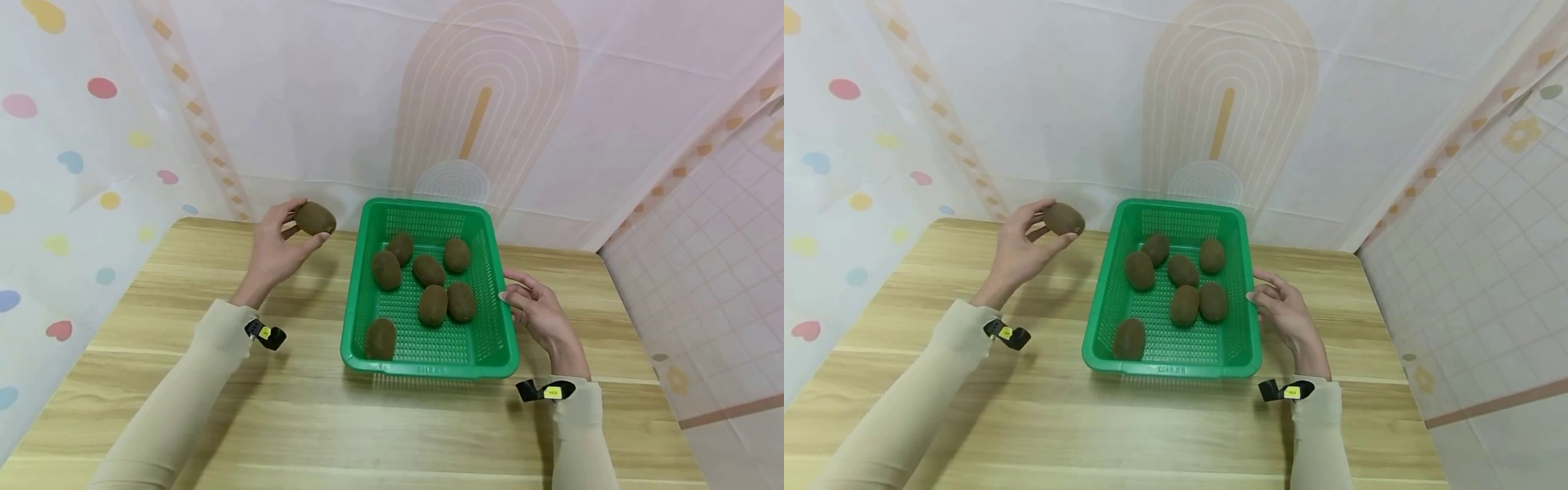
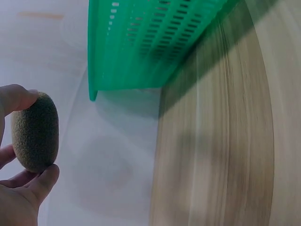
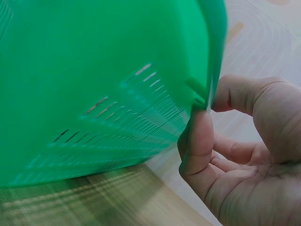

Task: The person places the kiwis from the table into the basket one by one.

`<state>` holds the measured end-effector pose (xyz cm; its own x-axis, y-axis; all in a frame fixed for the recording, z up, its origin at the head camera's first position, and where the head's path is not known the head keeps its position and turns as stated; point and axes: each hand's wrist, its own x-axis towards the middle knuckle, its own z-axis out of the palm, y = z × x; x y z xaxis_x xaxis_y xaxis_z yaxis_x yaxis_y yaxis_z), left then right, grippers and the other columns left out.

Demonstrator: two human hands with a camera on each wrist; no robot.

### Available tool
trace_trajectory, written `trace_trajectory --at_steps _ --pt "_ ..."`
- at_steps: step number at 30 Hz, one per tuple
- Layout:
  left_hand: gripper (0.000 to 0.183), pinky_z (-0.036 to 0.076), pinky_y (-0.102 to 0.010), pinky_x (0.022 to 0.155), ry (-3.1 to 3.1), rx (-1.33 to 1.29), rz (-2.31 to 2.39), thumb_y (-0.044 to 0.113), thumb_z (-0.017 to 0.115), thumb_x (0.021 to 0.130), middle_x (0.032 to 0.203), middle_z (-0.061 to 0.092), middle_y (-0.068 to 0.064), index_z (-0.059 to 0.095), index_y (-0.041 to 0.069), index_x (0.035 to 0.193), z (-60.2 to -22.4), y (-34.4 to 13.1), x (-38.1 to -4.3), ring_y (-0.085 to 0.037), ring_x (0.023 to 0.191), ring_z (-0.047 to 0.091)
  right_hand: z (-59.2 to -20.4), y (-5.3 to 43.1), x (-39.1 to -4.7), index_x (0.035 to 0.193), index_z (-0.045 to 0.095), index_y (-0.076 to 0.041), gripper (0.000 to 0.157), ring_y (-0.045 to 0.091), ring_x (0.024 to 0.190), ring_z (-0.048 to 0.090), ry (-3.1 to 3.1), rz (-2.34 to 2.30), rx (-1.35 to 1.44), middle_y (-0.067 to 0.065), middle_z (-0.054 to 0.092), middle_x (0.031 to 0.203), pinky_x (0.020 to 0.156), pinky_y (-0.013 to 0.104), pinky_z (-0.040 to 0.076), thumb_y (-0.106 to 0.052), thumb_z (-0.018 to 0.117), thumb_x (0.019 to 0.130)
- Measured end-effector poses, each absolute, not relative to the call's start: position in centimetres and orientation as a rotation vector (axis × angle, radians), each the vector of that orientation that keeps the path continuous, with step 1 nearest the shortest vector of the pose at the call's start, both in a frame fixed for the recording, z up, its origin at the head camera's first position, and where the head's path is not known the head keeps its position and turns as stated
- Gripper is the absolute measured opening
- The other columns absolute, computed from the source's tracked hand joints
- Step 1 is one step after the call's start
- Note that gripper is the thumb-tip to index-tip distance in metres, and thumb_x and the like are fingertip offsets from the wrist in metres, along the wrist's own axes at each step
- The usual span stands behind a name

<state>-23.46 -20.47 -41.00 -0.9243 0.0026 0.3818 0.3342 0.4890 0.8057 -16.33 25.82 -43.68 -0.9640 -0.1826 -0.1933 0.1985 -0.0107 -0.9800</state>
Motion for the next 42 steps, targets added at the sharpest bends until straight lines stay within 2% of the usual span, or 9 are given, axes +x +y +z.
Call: trace_trajectory --at_steps 11,17,24,32,38,42 --pt "0.069 0.057 -0.047 0.101 -2.388 -0.44 -1.403 0.012 0.087 0.083 0.136 0.056 -0.016 0.056 0.005 0.144 -40.0 -18.5 -22.2 -0.03 0.124 0.059 -43.6 25.7 -16.3 0.153 0.039 -0.002 0.057 0.006 0.082 0.067 1.996 -2.067 0.013 -0.003 0.066 0.096 0.072 0.021 0.06 -0.004 0.061 0.101" --pt "0.067 0.058 -0.045 0.099 -2.364 -0.54 -1.404 0.012 0.086 0.083 0.133 0.059 -0.014 0.058 0.006 0.143 -39.4 -17.4 -21.7 -0.029 0.124 0.06 -43.5 25.8 -16.4 0.153 0.038 -0.002 0.057 0.007 0.083 0.068 1.988 -2.074 0.009 -0.002 0.067 0.097 0.073 0.022 0.061 -0.003 0.06 0.101" --pt "0.066 0.058 -0.049 0.098 -2.365 -0.655 -1.43 0.015 0.087 0.083 0.134 0.06 -0.011 0.059 0.011 0.142 -38.9 -16.3 -21.0 -0.027 0.124 0.06 -43.5 25.8 -16.4 0.154 0.037 -0.001 0.057 0.007 0.084 0.069 1.979 -2.077 0.004 -0.003 0.067 0.096 0.074 0.022 0.061 -0.003 0.06 0.101" --pt "0.066 0.06 -0.044 0.095 -2.377 -0.802 -1.406 0.017 0.088 0.083 0.132 0.062 -0.006 0.059 0.012 0.142 -38.9 -15.0 -20.1 -0.022 0.122 0.062 -43.4 25.8 -16.4 0.152 0.04 -0.003 0.055 0.006 0.083 0.068 1.99 -2.067 0.027 -0.004 0.067 0.096 0.072 0.022 0.06 -0.003 0.06 0.101" --pt "0.066 0.06 -0.037 0.096 -2.399 -0.925 -1.374 0.019 0.088 0.083 0.134 0.063 -0.004 0.059 0.012 0.142 -38.9 -14.2 -19.4 -0.018 0.119 0.064 -43.5 25.8 -16.3 0.152 0.04 -0.003 0.055 0.006 0.083 0.067 1.991 -2.065 0.031 -0.004 0.066 0.097 0.072 0.021 0.059 -0.004 0.061 0.101" --pt "0.066 0.06 -0.038 0.096 -2.416 -0.995 -1.371 0.02 0.088 0.083 0.135 0.061 -0.005 0.059 0.014 0.141 -38.9 -13.6 -19.0 -0.02 0.119 0.064 -43.5 25.8 -16.3 0.152 0.04 -0.003 0.055 0.006 0.083 0.067 1.985 -2.07 0.028 -0.003 0.067 0.097 0.072 0.021 0.059 -0.004 0.061 0.101"
